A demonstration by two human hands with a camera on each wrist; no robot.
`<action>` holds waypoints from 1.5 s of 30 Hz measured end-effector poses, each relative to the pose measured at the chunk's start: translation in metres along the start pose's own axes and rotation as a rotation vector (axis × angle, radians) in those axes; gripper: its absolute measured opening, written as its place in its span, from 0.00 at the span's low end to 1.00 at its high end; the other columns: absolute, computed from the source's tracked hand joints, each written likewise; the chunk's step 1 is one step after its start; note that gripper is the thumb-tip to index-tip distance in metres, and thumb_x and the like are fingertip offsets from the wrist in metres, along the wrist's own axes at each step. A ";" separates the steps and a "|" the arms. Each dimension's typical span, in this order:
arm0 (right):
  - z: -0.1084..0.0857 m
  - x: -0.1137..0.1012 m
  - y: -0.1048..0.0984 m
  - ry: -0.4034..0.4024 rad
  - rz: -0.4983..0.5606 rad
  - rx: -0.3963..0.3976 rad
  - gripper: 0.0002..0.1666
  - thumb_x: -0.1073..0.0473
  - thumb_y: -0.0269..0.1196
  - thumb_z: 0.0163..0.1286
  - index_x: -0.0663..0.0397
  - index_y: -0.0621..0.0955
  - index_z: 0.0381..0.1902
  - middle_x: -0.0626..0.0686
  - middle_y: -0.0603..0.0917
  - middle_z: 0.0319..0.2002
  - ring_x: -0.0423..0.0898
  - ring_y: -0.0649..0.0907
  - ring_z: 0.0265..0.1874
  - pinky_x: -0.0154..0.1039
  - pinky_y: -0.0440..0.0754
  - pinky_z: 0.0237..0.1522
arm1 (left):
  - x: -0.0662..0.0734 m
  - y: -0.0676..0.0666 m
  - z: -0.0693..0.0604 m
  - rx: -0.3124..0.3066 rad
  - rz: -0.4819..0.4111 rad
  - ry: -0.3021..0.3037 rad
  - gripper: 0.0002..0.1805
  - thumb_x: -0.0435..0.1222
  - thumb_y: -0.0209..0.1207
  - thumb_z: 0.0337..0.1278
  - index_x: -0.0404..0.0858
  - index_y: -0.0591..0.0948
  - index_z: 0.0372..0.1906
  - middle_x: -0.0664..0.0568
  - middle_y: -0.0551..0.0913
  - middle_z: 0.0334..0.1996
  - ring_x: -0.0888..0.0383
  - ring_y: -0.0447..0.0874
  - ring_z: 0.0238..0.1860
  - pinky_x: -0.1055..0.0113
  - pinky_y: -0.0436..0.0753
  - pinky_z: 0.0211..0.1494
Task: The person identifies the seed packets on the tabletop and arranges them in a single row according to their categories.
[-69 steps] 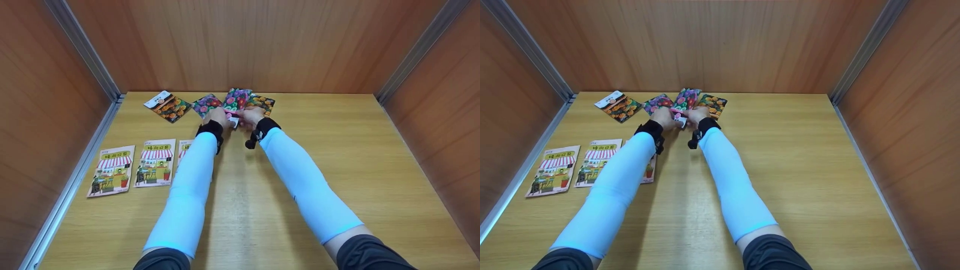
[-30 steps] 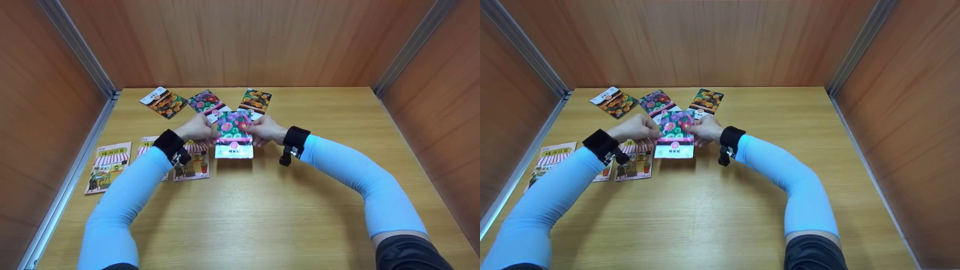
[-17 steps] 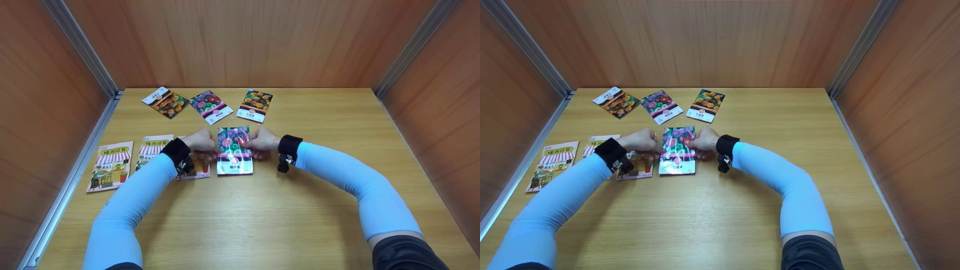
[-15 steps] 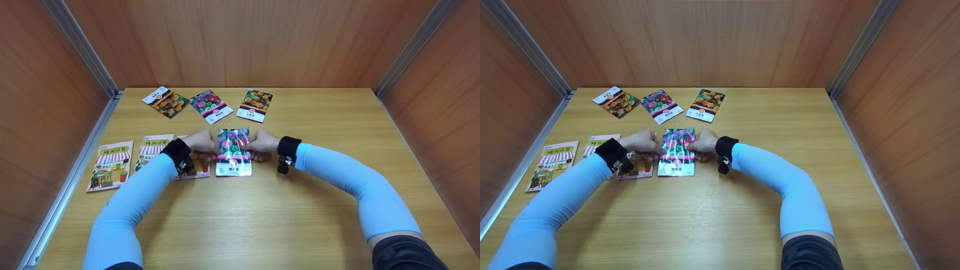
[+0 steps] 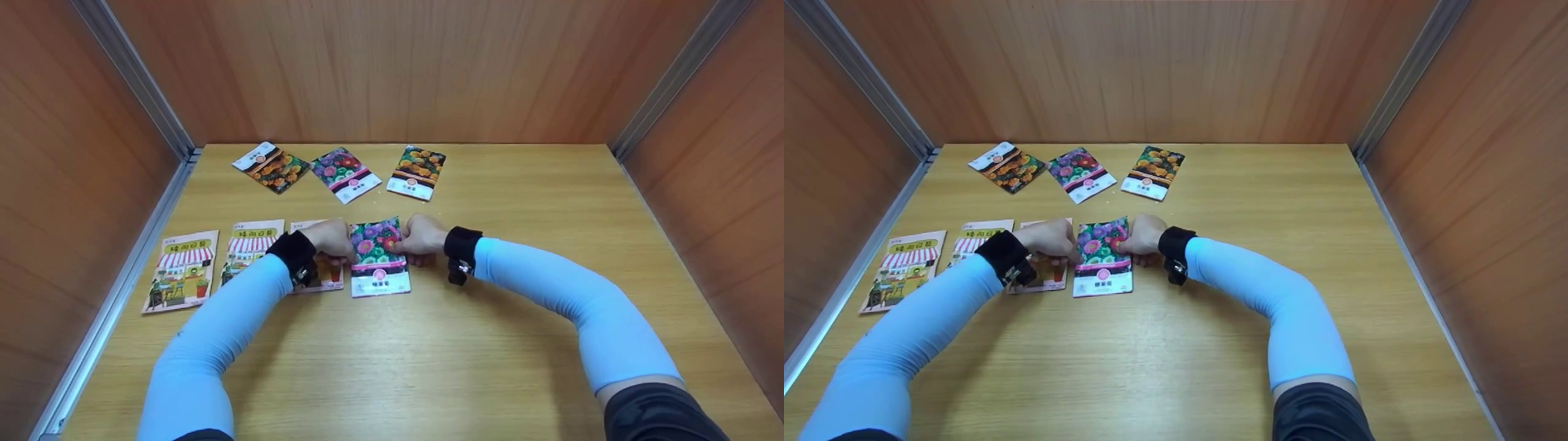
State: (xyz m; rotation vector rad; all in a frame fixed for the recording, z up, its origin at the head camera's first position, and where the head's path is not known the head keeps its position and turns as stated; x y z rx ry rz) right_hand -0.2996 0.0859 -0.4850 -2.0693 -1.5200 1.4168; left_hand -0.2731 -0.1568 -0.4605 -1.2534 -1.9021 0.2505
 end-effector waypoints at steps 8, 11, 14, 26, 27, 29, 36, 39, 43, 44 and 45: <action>0.012 0.000 -0.001 -0.011 -0.124 0.028 0.26 0.37 0.74 0.77 0.42 0.85 0.22 0.43 0.85 0.19 0.39 0.84 0.20 0.32 0.78 0.24 | 0.004 0.001 0.003 -0.010 0.085 -0.029 0.10 0.38 0.71 0.70 0.42 0.87 0.30 0.59 0.80 0.17 0.65 0.75 0.18 0.72 0.70 0.23; 0.013 -0.001 -0.003 -0.040 -0.182 0.074 0.28 0.36 0.77 0.73 0.40 0.81 0.18 0.40 0.79 0.16 0.39 0.78 0.21 0.33 0.71 0.27 | 0.005 0.002 0.006 0.016 0.153 -0.007 0.13 0.38 0.72 0.68 0.42 0.86 0.26 0.59 0.79 0.15 0.65 0.73 0.16 0.72 0.69 0.21; 0.014 -0.003 -0.005 -0.078 -0.222 0.124 0.31 0.33 0.79 0.69 0.40 0.78 0.17 0.39 0.72 0.16 0.40 0.73 0.22 0.36 0.63 0.29 | 0.008 0.001 0.007 0.085 0.189 0.012 0.13 0.40 0.74 0.67 0.41 0.85 0.28 0.57 0.81 0.17 0.63 0.75 0.16 0.71 0.71 0.21; 0.006 -0.022 -0.014 -0.160 -0.144 0.240 0.24 0.43 0.74 0.78 0.41 0.80 0.22 0.41 0.76 0.21 0.41 0.76 0.27 0.35 0.68 0.34 | 0.018 -0.044 0.058 0.599 0.385 0.284 0.25 0.38 0.64 0.78 0.33 0.83 0.72 0.36 0.88 0.68 0.37 0.87 0.69 0.39 0.84 0.74; 0.006 -0.024 -0.015 -0.172 -0.143 0.245 0.24 0.44 0.74 0.78 0.41 0.80 0.22 0.41 0.76 0.21 0.41 0.76 0.26 0.35 0.68 0.33 | 0.012 -0.049 0.075 0.586 0.393 0.285 0.27 0.39 0.63 0.77 0.34 0.81 0.74 0.36 0.86 0.71 0.37 0.85 0.72 0.38 0.82 0.77; 0.008 -0.026 -0.016 -0.194 -0.140 0.253 0.24 0.45 0.74 0.78 0.42 0.80 0.22 0.41 0.76 0.20 0.41 0.76 0.25 0.35 0.67 0.32 | -0.004 -0.055 0.111 0.537 0.409 0.272 0.32 0.41 0.62 0.76 0.36 0.77 0.79 0.36 0.82 0.75 0.37 0.80 0.76 0.38 0.78 0.81; 0.014 -0.029 -0.025 -0.135 -0.098 0.297 0.21 0.43 0.75 0.76 0.43 0.83 0.25 0.42 0.80 0.22 0.42 0.78 0.29 0.36 0.69 0.34 | -0.008 -0.047 0.109 0.438 0.412 0.183 0.32 0.46 0.58 0.80 0.36 0.74 0.80 0.34 0.79 0.75 0.38 0.79 0.75 0.40 0.79 0.81; 0.017 -0.027 -0.032 -0.109 -0.096 0.340 0.21 0.41 0.75 0.76 0.44 0.85 0.27 0.42 0.80 0.24 0.43 0.78 0.32 0.36 0.69 0.37 | 0.005 -0.042 0.079 0.449 0.415 0.192 0.30 0.44 0.57 0.82 0.34 0.76 0.79 0.32 0.81 0.73 0.37 0.81 0.72 0.39 0.81 0.77; 0.021 -0.023 -0.040 -0.075 -0.046 0.395 0.19 0.43 0.75 0.75 0.46 0.87 0.30 0.42 0.81 0.25 0.44 0.78 0.36 0.36 0.70 0.40 | 0.013 -0.038 0.057 0.459 0.384 0.261 0.26 0.39 0.57 0.84 0.32 0.79 0.76 0.32 0.84 0.71 0.39 0.84 0.65 0.44 0.83 0.72; 0.023 -0.022 -0.043 -0.062 -0.026 0.405 0.18 0.43 0.75 0.75 0.47 0.88 0.31 0.43 0.83 0.26 0.44 0.79 0.36 0.36 0.70 0.40 | 0.014 -0.037 0.055 0.460 0.381 0.276 0.25 0.38 0.57 0.84 0.31 0.80 0.75 0.33 0.85 0.70 0.40 0.84 0.62 0.45 0.84 0.70; 0.024 -0.021 -0.045 -0.044 0.005 0.411 0.17 0.44 0.76 0.75 0.47 0.89 0.33 0.43 0.84 0.26 0.44 0.80 0.36 0.36 0.72 0.40 | 0.015 -0.037 0.053 0.456 0.372 0.281 0.24 0.38 0.58 0.84 0.32 0.81 0.75 0.34 0.86 0.70 0.42 0.84 0.61 0.47 0.84 0.69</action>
Point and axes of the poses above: each hand's wrist, its own z-axis towards the middle knuckle, its own y-axis out of the palm, x = y × z, the point moved 2 cm from there along z, towards the middle knuckle
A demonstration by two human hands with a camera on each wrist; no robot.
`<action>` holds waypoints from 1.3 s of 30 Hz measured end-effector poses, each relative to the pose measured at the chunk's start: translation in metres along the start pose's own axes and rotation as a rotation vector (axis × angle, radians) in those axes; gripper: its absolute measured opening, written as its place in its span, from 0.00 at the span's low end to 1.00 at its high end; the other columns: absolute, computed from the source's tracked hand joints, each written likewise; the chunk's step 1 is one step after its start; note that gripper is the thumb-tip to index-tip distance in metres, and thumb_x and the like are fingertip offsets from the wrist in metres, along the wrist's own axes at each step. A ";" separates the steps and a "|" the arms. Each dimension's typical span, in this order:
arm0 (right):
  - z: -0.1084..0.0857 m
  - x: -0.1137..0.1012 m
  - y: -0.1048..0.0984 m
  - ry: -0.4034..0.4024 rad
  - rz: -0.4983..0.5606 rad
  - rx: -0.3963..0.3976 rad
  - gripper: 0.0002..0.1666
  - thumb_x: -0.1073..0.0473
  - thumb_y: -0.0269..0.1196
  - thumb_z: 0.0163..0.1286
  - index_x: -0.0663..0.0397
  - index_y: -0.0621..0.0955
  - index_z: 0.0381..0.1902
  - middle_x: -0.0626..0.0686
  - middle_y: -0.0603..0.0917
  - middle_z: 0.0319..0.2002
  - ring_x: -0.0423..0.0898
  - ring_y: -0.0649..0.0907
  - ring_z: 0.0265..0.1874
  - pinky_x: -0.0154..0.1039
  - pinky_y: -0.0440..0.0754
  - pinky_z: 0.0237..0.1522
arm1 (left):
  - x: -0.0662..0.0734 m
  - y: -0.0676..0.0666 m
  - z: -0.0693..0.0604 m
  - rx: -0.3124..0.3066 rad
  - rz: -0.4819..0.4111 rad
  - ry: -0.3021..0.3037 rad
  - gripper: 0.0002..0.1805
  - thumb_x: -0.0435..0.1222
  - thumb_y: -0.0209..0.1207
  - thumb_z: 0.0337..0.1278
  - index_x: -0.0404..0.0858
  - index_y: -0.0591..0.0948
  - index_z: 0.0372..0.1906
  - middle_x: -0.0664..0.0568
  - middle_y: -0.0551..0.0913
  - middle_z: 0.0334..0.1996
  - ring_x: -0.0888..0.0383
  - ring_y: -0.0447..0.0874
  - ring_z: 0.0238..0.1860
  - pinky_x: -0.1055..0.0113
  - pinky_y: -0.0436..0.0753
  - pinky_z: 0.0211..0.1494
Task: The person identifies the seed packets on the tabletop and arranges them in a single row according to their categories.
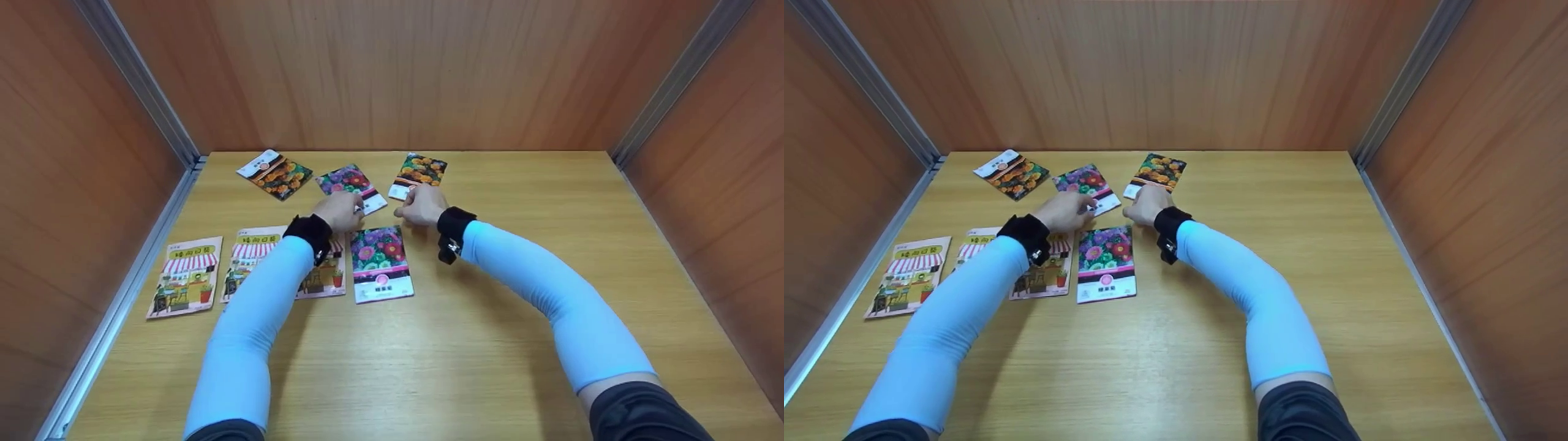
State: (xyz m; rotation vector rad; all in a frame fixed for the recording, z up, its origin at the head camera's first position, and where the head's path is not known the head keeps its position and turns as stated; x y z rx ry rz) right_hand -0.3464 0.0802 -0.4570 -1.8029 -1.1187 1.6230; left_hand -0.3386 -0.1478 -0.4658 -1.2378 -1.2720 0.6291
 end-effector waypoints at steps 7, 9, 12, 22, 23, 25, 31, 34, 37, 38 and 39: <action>0.025 0.001 0.002 0.159 0.131 0.034 0.13 0.46 0.78 0.75 0.48 0.91 0.43 0.46 0.90 0.30 0.44 0.90 0.33 0.34 0.84 0.37 | 0.000 0.000 0.004 0.130 0.011 -0.023 0.19 0.38 0.61 0.82 0.35 0.87 0.67 0.37 0.91 0.64 0.42 0.89 0.59 0.47 0.88 0.65; 0.029 -0.004 0.003 0.193 0.188 0.035 0.15 0.46 0.78 0.75 0.50 0.91 0.46 0.48 0.91 0.31 0.46 0.92 0.34 0.37 0.89 0.40 | 0.000 -0.002 0.008 0.205 -0.008 -0.110 0.17 0.38 0.62 0.81 0.35 0.88 0.64 0.38 0.91 0.62 0.40 0.90 0.61 0.45 0.89 0.64; 0.034 -0.012 0.005 0.241 0.242 0.043 0.15 0.46 0.78 0.75 0.50 0.91 0.47 0.49 0.90 0.30 0.46 0.91 0.34 0.40 0.93 0.44 | -0.001 -0.004 0.017 0.268 -0.060 -0.271 0.17 0.39 0.63 0.78 0.36 0.87 0.62 0.38 0.89 0.63 0.39 0.89 0.64 0.44 0.89 0.67; 0.042 -0.031 0.020 0.328 0.209 0.114 0.16 0.46 0.79 0.73 0.51 0.92 0.47 0.53 0.96 0.45 0.48 0.92 0.44 0.37 0.90 0.44 | -0.010 -0.007 0.039 0.282 -0.344 -0.577 0.17 0.41 0.65 0.73 0.35 0.90 0.57 0.40 0.90 0.63 0.41 0.87 0.67 0.50 0.86 0.73; 0.050 -0.027 0.025 0.332 0.186 0.131 0.17 0.45 0.80 0.70 0.52 0.93 0.45 0.53 0.95 0.46 0.49 0.91 0.46 0.38 0.90 0.44 | -0.012 -0.007 0.042 0.275 -0.370 -0.594 0.17 0.42 0.65 0.73 0.35 0.90 0.56 0.40 0.90 0.63 0.41 0.87 0.67 0.50 0.86 0.73; 0.059 -0.023 0.031 0.340 0.181 0.140 0.21 0.47 0.82 0.68 0.54 0.92 0.48 0.55 0.94 0.52 0.52 0.90 0.54 0.42 0.91 0.52 | -0.019 -0.004 0.051 0.259 -0.401 -0.623 0.18 0.43 0.66 0.71 0.35 0.90 0.56 0.40 0.90 0.63 0.42 0.86 0.68 0.51 0.86 0.72; 0.087 -0.007 0.050 0.380 0.222 0.127 0.28 0.47 0.87 0.60 0.56 0.91 0.51 0.54 0.92 0.51 0.49 0.90 0.47 0.41 0.91 0.49 | -0.055 0.021 0.096 0.266 -0.405 -0.651 0.23 0.48 0.67 0.69 0.38 0.89 0.58 0.42 0.89 0.66 0.44 0.86 0.68 0.53 0.87 0.69; 0.085 -0.009 0.052 0.394 0.324 0.095 0.29 0.47 0.86 0.64 0.55 0.89 0.56 0.53 0.91 0.52 0.47 0.87 0.45 0.39 0.87 0.47 | -0.048 0.017 0.089 0.252 -0.416 -0.654 0.21 0.49 0.66 0.72 0.39 0.90 0.58 0.43 0.89 0.67 0.45 0.85 0.68 0.54 0.86 0.70; 0.062 -0.024 0.043 0.368 0.457 0.042 0.29 0.53 0.79 0.73 0.56 0.86 0.67 0.55 0.89 0.62 0.49 0.85 0.51 0.39 0.84 0.48 | -0.030 0.004 0.067 0.227 -0.456 -0.670 0.20 0.47 0.66 0.75 0.38 0.90 0.60 0.43 0.89 0.67 0.44 0.85 0.69 0.52 0.85 0.73; 0.059 -0.027 0.042 0.347 0.490 0.027 0.28 0.55 0.77 0.76 0.56 0.85 0.68 0.56 0.88 0.63 0.49 0.85 0.51 0.38 0.84 0.47 | -0.026 0.001 0.061 0.220 -0.458 -0.669 0.20 0.47 0.65 0.76 0.38 0.89 0.60 0.43 0.89 0.67 0.44 0.85 0.68 0.51 0.85 0.73; 0.056 -0.030 0.041 0.317 0.505 0.014 0.27 0.56 0.75 0.78 0.56 0.85 0.70 0.57 0.88 0.65 0.50 0.85 0.52 0.37 0.84 0.46 | -0.028 0.002 0.060 0.232 -0.442 -0.673 0.18 0.47 0.66 0.75 0.39 0.90 0.56 0.44 0.90 0.63 0.44 0.86 0.65 0.52 0.86 0.70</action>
Point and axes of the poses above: each hand's wrist, its own z-axis towards the middle knuckle, its own y-axis out of the palm, x = y × z, the point moved 2 cm from there along z, towards the middle knuckle
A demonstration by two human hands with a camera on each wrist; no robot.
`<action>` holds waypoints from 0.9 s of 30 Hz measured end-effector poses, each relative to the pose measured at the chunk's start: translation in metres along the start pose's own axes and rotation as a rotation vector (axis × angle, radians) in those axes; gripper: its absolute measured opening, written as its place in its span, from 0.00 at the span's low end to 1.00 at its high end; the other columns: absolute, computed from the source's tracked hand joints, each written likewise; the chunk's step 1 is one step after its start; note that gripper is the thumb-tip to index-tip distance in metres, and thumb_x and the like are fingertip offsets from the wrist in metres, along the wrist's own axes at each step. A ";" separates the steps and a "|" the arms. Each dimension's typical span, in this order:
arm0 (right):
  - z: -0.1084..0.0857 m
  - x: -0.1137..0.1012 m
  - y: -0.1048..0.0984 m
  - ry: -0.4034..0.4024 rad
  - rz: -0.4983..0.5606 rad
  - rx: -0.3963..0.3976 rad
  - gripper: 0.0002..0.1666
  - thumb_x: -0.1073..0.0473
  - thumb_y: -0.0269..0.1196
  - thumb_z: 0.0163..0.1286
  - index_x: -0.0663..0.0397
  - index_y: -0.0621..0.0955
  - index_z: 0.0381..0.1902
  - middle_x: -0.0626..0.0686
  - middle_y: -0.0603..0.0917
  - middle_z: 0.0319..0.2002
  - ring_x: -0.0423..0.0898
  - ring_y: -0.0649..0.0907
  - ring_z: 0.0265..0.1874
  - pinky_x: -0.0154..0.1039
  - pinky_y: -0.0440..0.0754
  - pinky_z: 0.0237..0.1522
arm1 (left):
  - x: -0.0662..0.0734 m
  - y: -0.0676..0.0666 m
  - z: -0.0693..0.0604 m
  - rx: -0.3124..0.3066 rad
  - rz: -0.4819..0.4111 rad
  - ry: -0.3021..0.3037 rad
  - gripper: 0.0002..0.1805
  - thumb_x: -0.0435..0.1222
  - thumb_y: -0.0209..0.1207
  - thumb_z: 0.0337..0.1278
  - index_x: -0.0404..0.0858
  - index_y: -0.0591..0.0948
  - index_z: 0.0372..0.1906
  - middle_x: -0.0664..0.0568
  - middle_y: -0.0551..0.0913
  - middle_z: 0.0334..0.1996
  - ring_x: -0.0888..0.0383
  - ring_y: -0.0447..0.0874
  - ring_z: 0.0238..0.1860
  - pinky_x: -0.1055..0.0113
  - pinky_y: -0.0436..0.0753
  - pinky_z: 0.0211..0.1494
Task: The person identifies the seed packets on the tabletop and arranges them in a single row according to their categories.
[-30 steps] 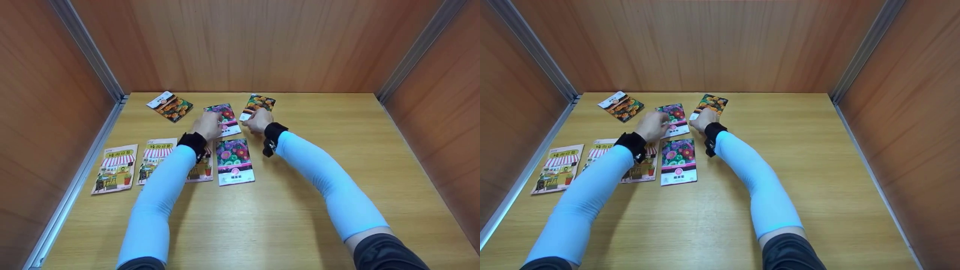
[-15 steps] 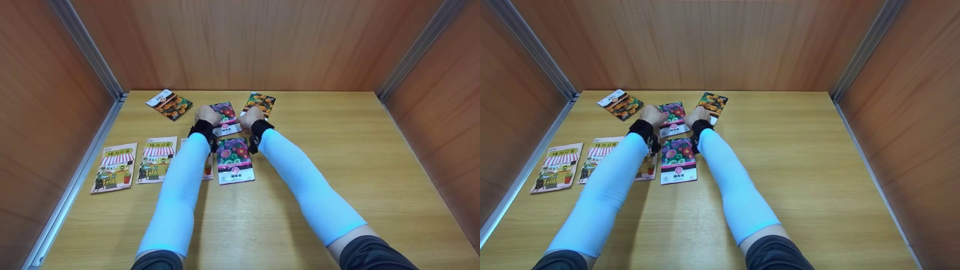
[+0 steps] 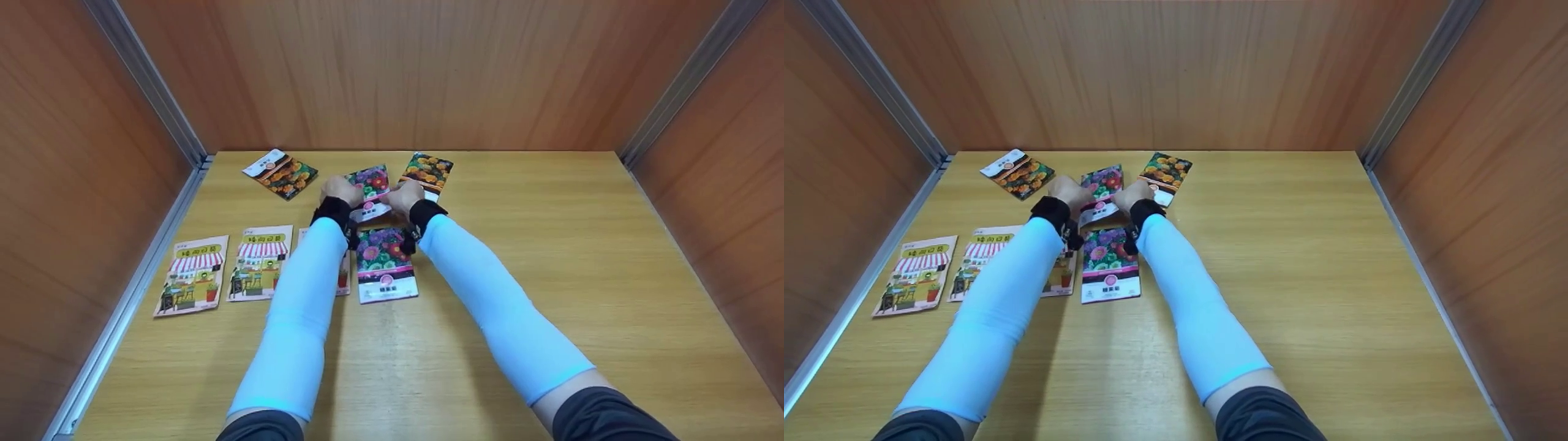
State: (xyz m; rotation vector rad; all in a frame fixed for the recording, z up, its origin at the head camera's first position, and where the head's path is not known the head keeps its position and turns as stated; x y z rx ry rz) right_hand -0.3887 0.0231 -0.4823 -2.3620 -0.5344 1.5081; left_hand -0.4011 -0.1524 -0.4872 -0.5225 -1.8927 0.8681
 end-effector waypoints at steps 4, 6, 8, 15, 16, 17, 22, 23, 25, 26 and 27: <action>-0.010 -0.007 -0.006 -0.069 0.033 -0.061 0.27 0.58 0.70 0.82 0.56 0.82 0.75 0.59 0.86 0.68 0.49 0.86 0.55 0.37 0.87 0.48 | -0.010 -0.006 0.004 0.026 0.024 0.031 0.15 0.49 0.64 0.71 0.41 0.90 0.44 0.44 0.91 0.55 0.45 0.87 0.58 0.55 0.87 0.61; -0.011 -0.009 -0.011 -0.077 0.046 -0.084 0.27 0.58 0.69 0.83 0.55 0.82 0.75 0.58 0.86 0.67 0.48 0.86 0.54 0.38 0.88 0.51 | -0.014 -0.011 0.003 0.021 -0.010 0.042 0.17 0.49 0.63 0.71 0.40 0.90 0.42 0.43 0.91 0.54 0.45 0.86 0.57 0.56 0.87 0.59; -0.011 -0.011 -0.018 -0.085 0.049 -0.103 0.26 0.58 0.68 0.83 0.55 0.82 0.74 0.57 0.87 0.64 0.46 0.85 0.50 0.40 0.87 0.52 | -0.012 -0.019 -0.007 -0.007 -0.089 0.046 0.18 0.48 0.63 0.72 0.37 0.90 0.47 0.42 0.90 0.57 0.45 0.85 0.59 0.56 0.86 0.63; -0.013 -0.007 -0.058 -0.117 0.108 -0.134 0.17 0.55 0.72 0.79 0.53 0.86 0.61 0.49 0.83 0.43 0.41 0.78 0.27 0.35 0.79 0.33 | 0.012 -0.039 -0.048 -0.146 -0.352 0.082 0.27 0.41 0.68 0.79 0.34 0.82 0.73 0.40 0.87 0.67 0.48 0.90 0.61 0.54 0.91 0.69; -0.013 -0.005 -0.066 -0.114 0.114 -0.133 0.17 0.54 0.73 0.79 0.52 0.86 0.60 0.48 0.84 0.41 0.40 0.78 0.26 0.33 0.78 0.31 | 0.016 -0.039 -0.053 -0.171 -0.377 0.092 0.28 0.40 0.69 0.79 0.34 0.81 0.75 0.39 0.87 0.68 0.48 0.91 0.60 0.53 0.92 0.68; -0.013 -0.003 -0.073 -0.115 0.118 -0.132 0.17 0.52 0.73 0.79 0.51 0.87 0.59 0.48 0.84 0.40 0.40 0.79 0.26 0.32 0.78 0.29 | 0.021 -0.039 -0.057 -0.195 -0.401 0.100 0.28 0.39 0.69 0.78 0.34 0.80 0.76 0.39 0.87 0.68 0.48 0.92 0.57 0.51 0.93 0.67; -0.019 0.008 -0.106 -0.152 0.071 -0.114 0.18 0.49 0.74 0.80 0.51 0.88 0.59 0.49 0.88 0.45 0.41 0.85 0.32 0.30 0.84 0.30 | 0.045 -0.033 -0.076 -0.245 -0.371 0.175 0.28 0.37 0.70 0.77 0.35 0.79 0.76 0.39 0.87 0.65 0.50 0.94 0.51 0.56 0.96 0.56; -0.021 0.010 -0.111 -0.162 0.069 -0.118 0.17 0.50 0.74 0.79 0.52 0.88 0.58 0.49 0.89 0.46 0.40 0.87 0.33 0.31 0.85 0.31 | 0.049 -0.032 -0.080 -0.246 -0.359 0.186 0.30 0.36 0.71 0.76 0.36 0.78 0.77 0.39 0.87 0.65 0.50 0.94 0.51 0.58 0.96 0.53; -0.025 0.015 -0.121 -0.177 0.064 -0.127 0.15 0.52 0.75 0.78 0.52 0.87 0.55 0.50 0.90 0.46 0.41 0.88 0.31 0.31 0.88 0.32 | 0.056 -0.029 -0.089 -0.243 -0.331 0.209 0.34 0.36 0.71 0.76 0.38 0.74 0.80 0.39 0.83 0.69 0.48 0.94 0.55 0.62 0.96 0.46; -0.027 0.017 -0.126 -0.184 0.063 -0.131 0.13 0.53 0.75 0.78 0.52 0.87 0.53 0.50 0.90 0.45 0.40 0.89 0.31 0.32 0.90 0.32 | 0.059 -0.028 -0.093 -0.241 -0.324 0.215 0.36 0.35 0.72 0.75 0.39 0.72 0.82 0.39 0.81 0.71 0.47 0.93 0.57 0.63 0.96 0.44; -0.029 0.019 -0.130 -0.193 0.062 -0.136 0.13 0.54 0.75 0.78 0.53 0.86 0.52 0.50 0.91 0.45 0.41 0.90 0.30 0.34 0.92 0.34 | 0.061 -0.026 -0.097 -0.239 -0.321 0.225 0.38 0.34 0.72 0.74 0.40 0.71 0.83 0.39 0.79 0.72 0.46 0.93 0.58 0.64 0.95 0.42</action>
Point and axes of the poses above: each hand's wrist, its own z-axis towards the middle knuckle, its own y-axis out of the palm, x = y × z, the point moved 2 cm from there along z, towards the middle knuckle
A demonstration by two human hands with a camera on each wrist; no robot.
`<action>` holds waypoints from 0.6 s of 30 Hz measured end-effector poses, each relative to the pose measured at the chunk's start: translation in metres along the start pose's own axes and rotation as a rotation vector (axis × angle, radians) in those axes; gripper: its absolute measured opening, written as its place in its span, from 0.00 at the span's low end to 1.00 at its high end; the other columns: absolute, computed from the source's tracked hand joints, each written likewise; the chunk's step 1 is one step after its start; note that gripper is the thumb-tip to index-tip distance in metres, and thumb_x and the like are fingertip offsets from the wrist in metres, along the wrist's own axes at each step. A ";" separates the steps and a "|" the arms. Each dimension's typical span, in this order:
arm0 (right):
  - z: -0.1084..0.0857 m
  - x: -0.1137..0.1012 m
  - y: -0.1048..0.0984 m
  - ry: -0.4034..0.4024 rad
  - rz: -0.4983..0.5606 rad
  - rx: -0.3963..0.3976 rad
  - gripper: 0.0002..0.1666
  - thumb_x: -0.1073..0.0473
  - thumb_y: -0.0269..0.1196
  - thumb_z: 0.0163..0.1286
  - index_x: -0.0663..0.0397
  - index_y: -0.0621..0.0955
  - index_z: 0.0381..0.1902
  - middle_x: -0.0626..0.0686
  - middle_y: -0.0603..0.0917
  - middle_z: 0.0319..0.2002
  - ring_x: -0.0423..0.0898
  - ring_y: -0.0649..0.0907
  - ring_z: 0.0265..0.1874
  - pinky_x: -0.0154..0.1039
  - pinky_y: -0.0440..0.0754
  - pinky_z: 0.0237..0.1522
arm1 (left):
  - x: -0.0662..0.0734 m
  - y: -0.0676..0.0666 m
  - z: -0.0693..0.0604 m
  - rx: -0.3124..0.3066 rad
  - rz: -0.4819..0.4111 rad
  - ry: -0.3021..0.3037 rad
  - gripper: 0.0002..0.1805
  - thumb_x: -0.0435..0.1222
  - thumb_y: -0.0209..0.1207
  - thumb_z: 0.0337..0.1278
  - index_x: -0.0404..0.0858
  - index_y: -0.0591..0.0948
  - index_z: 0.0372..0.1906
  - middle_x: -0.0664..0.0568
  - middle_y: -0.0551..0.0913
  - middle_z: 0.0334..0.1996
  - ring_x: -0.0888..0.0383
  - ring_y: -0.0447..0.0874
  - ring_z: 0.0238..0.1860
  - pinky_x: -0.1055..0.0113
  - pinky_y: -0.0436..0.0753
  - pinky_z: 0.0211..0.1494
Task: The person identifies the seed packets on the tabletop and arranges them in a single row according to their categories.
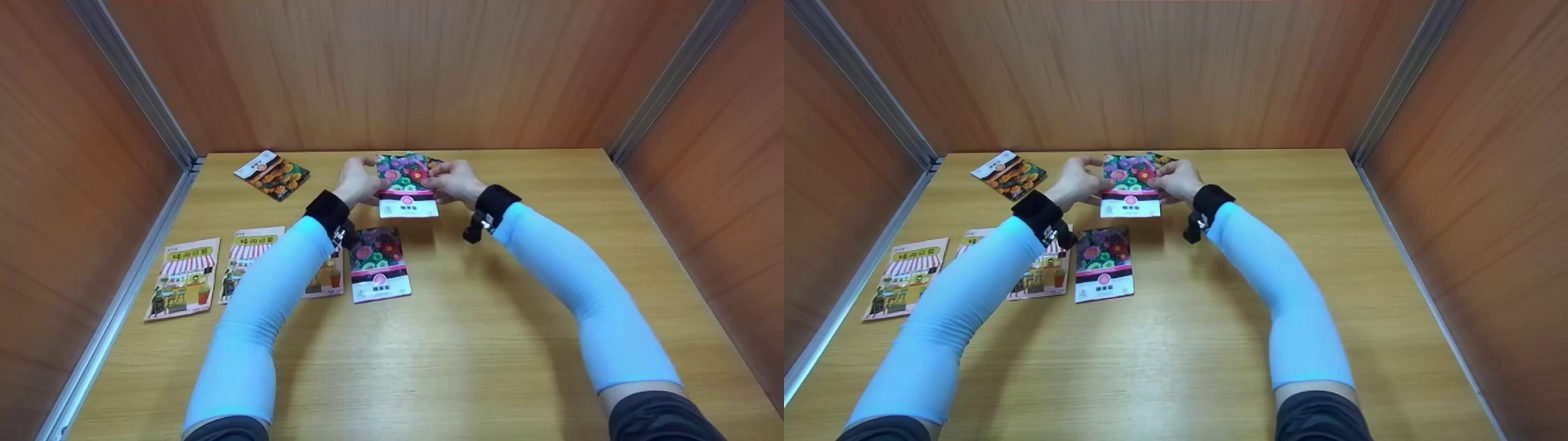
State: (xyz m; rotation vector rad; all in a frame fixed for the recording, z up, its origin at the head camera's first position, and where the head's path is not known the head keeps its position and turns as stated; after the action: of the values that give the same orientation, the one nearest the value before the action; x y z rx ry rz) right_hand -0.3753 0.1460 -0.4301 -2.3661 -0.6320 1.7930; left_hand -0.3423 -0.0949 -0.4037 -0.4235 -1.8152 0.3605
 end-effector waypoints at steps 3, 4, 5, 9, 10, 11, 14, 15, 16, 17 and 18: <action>-0.013 0.007 -0.014 0.001 -0.013 -0.006 0.13 0.55 0.75 0.77 0.54 0.87 0.53 0.51 0.93 0.43 0.41 0.92 0.31 0.39 0.95 0.41 | 0.005 0.014 -0.008 -0.017 0.024 0.023 0.41 0.32 0.74 0.71 0.43 0.69 0.84 0.39 0.75 0.75 0.45 0.92 0.58 0.65 0.95 0.39; -0.017 0.009 -0.017 0.005 -0.026 -0.010 0.14 0.55 0.75 0.77 0.55 0.88 0.54 0.50 0.93 0.43 0.41 0.92 0.32 0.40 0.96 0.42 | 0.006 0.019 -0.010 -0.025 0.035 0.029 0.41 0.32 0.74 0.71 0.43 0.69 0.84 0.39 0.75 0.74 0.45 0.93 0.55 0.65 0.94 0.38; -0.021 0.012 -0.020 0.012 -0.039 -0.015 0.15 0.56 0.75 0.77 0.56 0.88 0.54 0.50 0.94 0.42 0.41 0.92 0.32 0.40 0.96 0.43 | 0.006 0.023 -0.012 -0.032 0.056 0.035 0.41 0.32 0.75 0.70 0.43 0.70 0.83 0.39 0.75 0.74 0.48 0.94 0.51 0.65 0.94 0.37; -0.037 0.027 -0.028 0.036 -0.075 -0.040 0.13 0.58 0.77 0.75 0.59 0.88 0.51 0.47 0.94 0.35 0.40 0.90 0.26 0.37 0.94 0.35 | 0.004 0.038 -0.018 -0.067 0.176 0.078 0.40 0.34 0.78 0.66 0.41 0.73 0.79 0.39 0.80 0.68 0.55 0.90 0.35 0.64 0.94 0.35; -0.040 0.031 -0.028 0.044 -0.078 -0.052 0.12 0.59 0.77 0.75 0.59 0.88 0.50 0.47 0.94 0.33 0.39 0.90 0.25 0.36 0.93 0.33 | 0.003 0.041 -0.020 -0.073 0.207 0.093 0.40 0.35 0.79 0.65 0.40 0.73 0.78 0.39 0.82 0.66 0.57 0.89 0.32 0.63 0.94 0.34; -0.043 0.035 -0.028 0.055 -0.082 -0.065 0.11 0.60 0.77 0.74 0.59 0.88 0.48 0.46 0.94 0.32 0.39 0.90 0.23 0.35 0.93 0.32 | 0.002 0.043 -0.021 -0.077 0.241 0.113 0.40 0.35 0.80 0.63 0.39 0.75 0.77 0.39 0.83 0.65 0.57 0.88 0.29 0.62 0.94 0.35; -0.048 0.044 -0.029 0.090 -0.100 -0.106 0.09 0.61 0.77 0.74 0.59 0.88 0.45 0.47 0.94 0.28 0.38 0.89 0.21 0.34 0.91 0.29 | -0.005 0.050 -0.026 -0.084 0.318 0.160 0.40 0.39 0.82 0.60 0.37 0.78 0.75 0.40 0.87 0.61 0.56 0.89 0.32 0.59 0.95 0.41; -0.049 0.046 -0.029 0.101 -0.113 -0.117 0.09 0.60 0.77 0.75 0.58 0.88 0.45 0.47 0.94 0.28 0.38 0.89 0.21 0.33 0.91 0.28 | -0.008 0.052 -0.027 -0.081 0.339 0.174 0.40 0.39 0.82 0.59 0.35 0.79 0.74 0.40 0.87 0.60 0.55 0.89 0.36 0.59 0.94 0.45; -0.049 0.048 -0.030 0.109 -0.129 -0.125 0.09 0.60 0.77 0.75 0.58 0.88 0.45 0.47 0.94 0.27 0.38 0.89 0.21 0.33 0.90 0.28 | -0.010 0.055 -0.028 -0.078 0.363 0.181 0.40 0.41 0.83 0.58 0.35 0.80 0.73 0.41 0.88 0.60 0.54 0.88 0.40 0.59 0.93 0.50; -0.049 0.049 -0.030 0.114 -0.146 -0.129 0.09 0.60 0.77 0.75 0.59 0.88 0.44 0.47 0.94 0.27 0.38 0.89 0.20 0.32 0.90 0.27 | -0.013 0.058 -0.029 -0.074 0.378 0.181 0.39 0.41 0.83 0.58 0.35 0.80 0.72 0.41 0.88 0.60 0.53 0.88 0.44 0.59 0.91 0.54; -0.049 0.051 -0.030 0.117 -0.164 -0.133 0.10 0.59 0.77 0.74 0.59 0.89 0.45 0.47 0.93 0.27 0.38 0.89 0.20 0.32 0.89 0.27 | -0.016 0.061 -0.029 -0.076 0.385 0.177 0.38 0.42 0.83 0.58 0.35 0.81 0.71 0.42 0.88 0.60 0.52 0.87 0.48 0.59 0.89 0.57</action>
State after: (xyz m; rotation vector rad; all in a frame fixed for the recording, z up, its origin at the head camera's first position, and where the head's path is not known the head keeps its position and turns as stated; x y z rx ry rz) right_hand -0.3258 0.2008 -0.4511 -2.4010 -0.9252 1.5784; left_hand -0.3039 -0.0478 -0.4365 -0.8365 -1.5750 0.5024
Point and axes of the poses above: each hand's wrist, its own z-axis towards the middle knuckle, its own y-axis out of the palm, x = y × z, the point moved 2 cm from there along z, towards the middle knuckle
